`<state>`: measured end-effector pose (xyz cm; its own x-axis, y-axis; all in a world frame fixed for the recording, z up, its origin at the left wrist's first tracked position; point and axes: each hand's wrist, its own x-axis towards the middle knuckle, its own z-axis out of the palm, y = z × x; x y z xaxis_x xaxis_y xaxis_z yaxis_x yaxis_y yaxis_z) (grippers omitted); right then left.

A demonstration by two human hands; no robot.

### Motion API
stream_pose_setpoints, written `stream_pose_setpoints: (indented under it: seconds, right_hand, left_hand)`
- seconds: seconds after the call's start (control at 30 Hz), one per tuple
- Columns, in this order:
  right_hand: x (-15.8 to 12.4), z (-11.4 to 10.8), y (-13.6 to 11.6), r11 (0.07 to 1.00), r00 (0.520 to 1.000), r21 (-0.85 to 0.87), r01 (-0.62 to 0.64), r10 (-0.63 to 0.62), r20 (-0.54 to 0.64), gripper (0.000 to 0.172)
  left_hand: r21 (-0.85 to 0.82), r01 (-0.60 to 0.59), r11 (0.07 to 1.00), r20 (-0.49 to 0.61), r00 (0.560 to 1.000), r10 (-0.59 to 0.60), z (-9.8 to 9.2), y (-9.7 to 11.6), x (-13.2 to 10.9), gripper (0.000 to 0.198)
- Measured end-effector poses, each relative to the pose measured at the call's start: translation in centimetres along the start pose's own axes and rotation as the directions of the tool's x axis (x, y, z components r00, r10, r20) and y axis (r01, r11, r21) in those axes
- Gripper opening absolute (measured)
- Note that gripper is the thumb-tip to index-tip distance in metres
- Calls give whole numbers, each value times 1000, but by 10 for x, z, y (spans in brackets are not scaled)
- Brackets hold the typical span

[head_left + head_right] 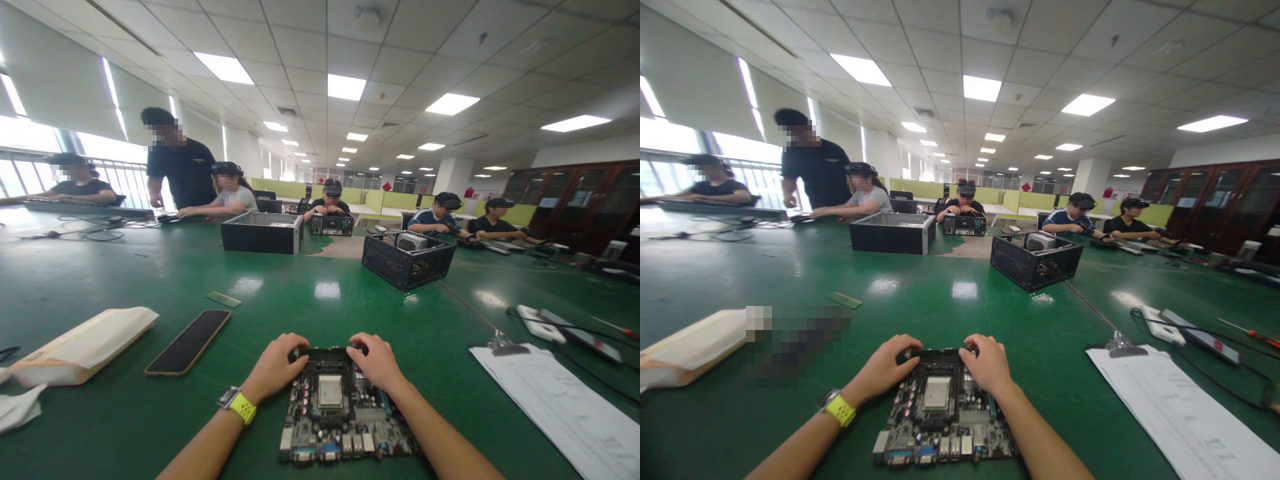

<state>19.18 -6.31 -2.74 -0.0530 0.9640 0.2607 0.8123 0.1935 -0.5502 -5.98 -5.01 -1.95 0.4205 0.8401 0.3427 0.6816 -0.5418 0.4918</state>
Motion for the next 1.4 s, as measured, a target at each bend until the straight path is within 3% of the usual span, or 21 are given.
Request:
stream_pose_setpoints:
  seconds: [1.4]
  right_hand:
    - [-1,0,0,1000,1000,-10,16,-16,8,24]
  left_hand:
    - [-8,5,1000,13,1000,-5,-2,3,-1,21]
